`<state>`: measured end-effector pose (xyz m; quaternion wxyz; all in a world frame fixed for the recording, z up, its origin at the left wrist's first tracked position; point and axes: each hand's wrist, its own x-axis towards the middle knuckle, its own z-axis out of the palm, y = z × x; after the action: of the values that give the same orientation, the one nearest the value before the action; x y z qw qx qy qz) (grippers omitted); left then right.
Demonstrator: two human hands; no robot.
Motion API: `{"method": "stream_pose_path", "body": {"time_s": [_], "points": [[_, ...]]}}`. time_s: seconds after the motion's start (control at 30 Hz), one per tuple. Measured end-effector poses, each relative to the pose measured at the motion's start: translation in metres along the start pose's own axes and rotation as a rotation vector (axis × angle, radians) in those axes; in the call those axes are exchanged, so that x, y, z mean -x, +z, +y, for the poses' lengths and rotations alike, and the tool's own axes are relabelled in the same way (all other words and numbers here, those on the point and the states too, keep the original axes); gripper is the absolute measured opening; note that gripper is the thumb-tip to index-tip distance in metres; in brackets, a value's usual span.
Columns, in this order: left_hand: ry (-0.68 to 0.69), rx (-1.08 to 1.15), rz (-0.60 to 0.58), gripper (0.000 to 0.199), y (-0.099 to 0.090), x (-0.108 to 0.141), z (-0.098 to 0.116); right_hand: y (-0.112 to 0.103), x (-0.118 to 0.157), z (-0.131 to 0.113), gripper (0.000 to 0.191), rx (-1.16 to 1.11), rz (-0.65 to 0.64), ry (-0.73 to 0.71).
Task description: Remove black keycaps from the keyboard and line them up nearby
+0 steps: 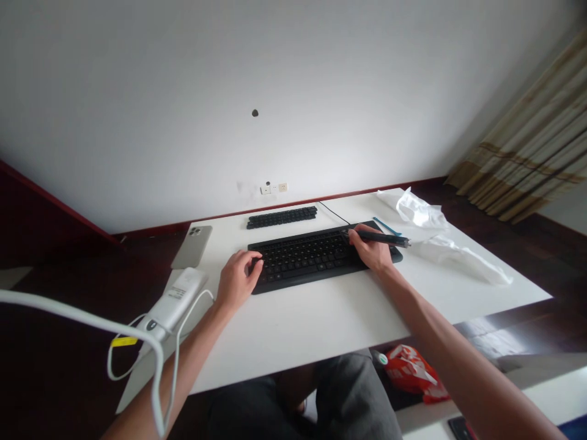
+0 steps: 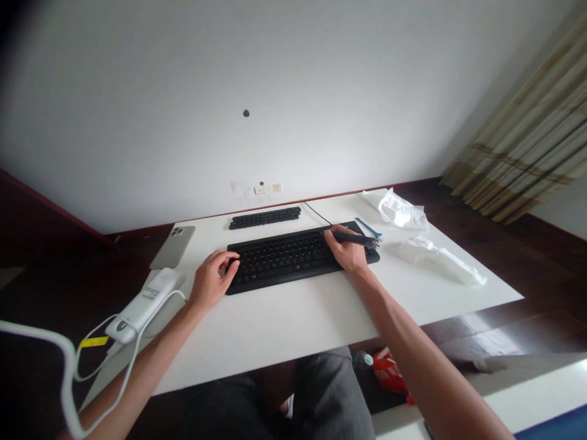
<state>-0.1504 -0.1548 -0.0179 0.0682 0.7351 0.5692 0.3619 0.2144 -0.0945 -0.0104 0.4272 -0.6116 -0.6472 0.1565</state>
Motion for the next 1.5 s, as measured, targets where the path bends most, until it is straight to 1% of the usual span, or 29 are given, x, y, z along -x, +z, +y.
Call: {"method": "stream_pose_path", "body": {"time_s": [0.1,0.17,0.27,0.37,0.4,0.43,0.47,0.5,0.53,0.57,0.6,0.67,0.7,0.73,0.8,0.87,0.93,1.03,1.1,1.17,1.27,1.33,1.43,1.5], "points": [[-0.109,0.108,0.054,0.024,0.001,-0.001,-0.007,-0.001,0.0,0.001,0.044,-0.004,-0.03,-0.026],[-0.169,0.153,0.056,0.025,0.001,-0.003,-0.012,-0.001,0.0,0.002,0.047,-0.018,-0.039,-0.042],[-0.241,0.179,0.026,0.029,0.0,-0.004,-0.016,0.0,-0.002,0.0,0.047,-0.043,-0.032,-0.05],[-0.249,0.173,-0.017,0.034,-0.001,-0.003,-0.016,0.002,-0.005,-0.014,0.039,-0.096,-0.059,-0.026],[-0.241,0.17,-0.032,0.036,0.0,-0.003,-0.016,0.004,-0.006,-0.022,0.037,-0.12,-0.088,0.001],[-0.233,0.169,-0.046,0.039,0.0,-0.004,-0.016,0.006,-0.008,-0.031,0.037,-0.14,-0.145,0.036],[-0.228,0.172,-0.056,0.04,0.0,-0.004,-0.017,0.01,-0.01,-0.04,0.038,-0.151,-0.227,0.064],[-0.227,0.178,-0.062,0.042,0.0,-0.004,-0.017,0.016,-0.012,-0.051,0.04,-0.155,-0.336,0.071],[-0.229,0.186,-0.062,0.042,0.0,-0.005,-0.017,0.023,-0.015,-0.061,0.039,-0.152,-0.434,0.053],[-0.234,0.193,-0.059,0.042,0.0,-0.005,-0.017,0.031,-0.019,-0.07,0.036,-0.158,-0.477,0.012],[-0.24,0.199,-0.056,0.042,0.0,-0.006,-0.018,0.04,-0.023,-0.079,0.031,-0.158,-0.47,-0.029],[-0.257,0.206,-0.051,0.043,-0.001,-0.007,-0.018,0.058,-0.033,-0.092,0.023,-0.141,-0.358,-0.072],[-0.263,0.21,-0.051,0.044,-0.001,-0.007,-0.019,0.067,-0.039,-0.097,0.022,-0.152,-0.297,-0.093],[-0.266,0.216,-0.05,0.044,-0.001,-0.007,-0.02,0.074,-0.045,-0.1,0.022,-0.175,-0.267,-0.125],[-0.266,0.232,-0.044,0.044,-0.001,-0.008,-0.021,0.085,-0.055,-0.104,0.022,-0.188,-0.26,-0.193],[-0.263,0.245,-0.038,0.044,-0.001,-0.008,-0.022,0.092,-0.062,-0.104,0.025,-0.206,-0.26,-0.201],[-0.265,0.249,-0.034,0.043,0.0,-0.008,-0.023,0.096,-0.065,-0.1,0.03,-0.264,-0.271,-0.133],[-0.265,0.252,-0.034,0.042,0.001,-0.007,-0.024,0.1,-0.061,-0.09,0.041,-0.385,-0.287,0.001],[-0.263,0.253,-0.038,0.043,0.002,-0.007,-0.024,0.102,-0.057,-0.083,0.046,-0.381,-0.265,0.034],[-0.264,0.253,-0.047,0.044,0.002,-0.006,-0.024,0.103,-0.054,-0.077,0.041,-0.305,-0.232,0.024],[-0.27,0.254,-0.057,0.044,0.002,-0.006,-0.025,0.104,-0.051,-0.074,0.025,-0.198,-0.179,-0.014],[-0.272,0.26,-0.059,0.043,0.001,-0.005,-0.025,0.105,-0.048,-0.075,0.022,-0.166,-0.167,-0.069],[-0.27,0.269,-0.062,0.042,0.001,-0.005,-0.025,0.106,-0.044,-0.077,0.018,-0.154,-0.229,-0.172],[-0.266,0.271,-0.065,0.042,0.0,-0.005,-0.024,0.107,-0.042,-0.079,0.019,-0.158,-0.283,-0.206]]}}
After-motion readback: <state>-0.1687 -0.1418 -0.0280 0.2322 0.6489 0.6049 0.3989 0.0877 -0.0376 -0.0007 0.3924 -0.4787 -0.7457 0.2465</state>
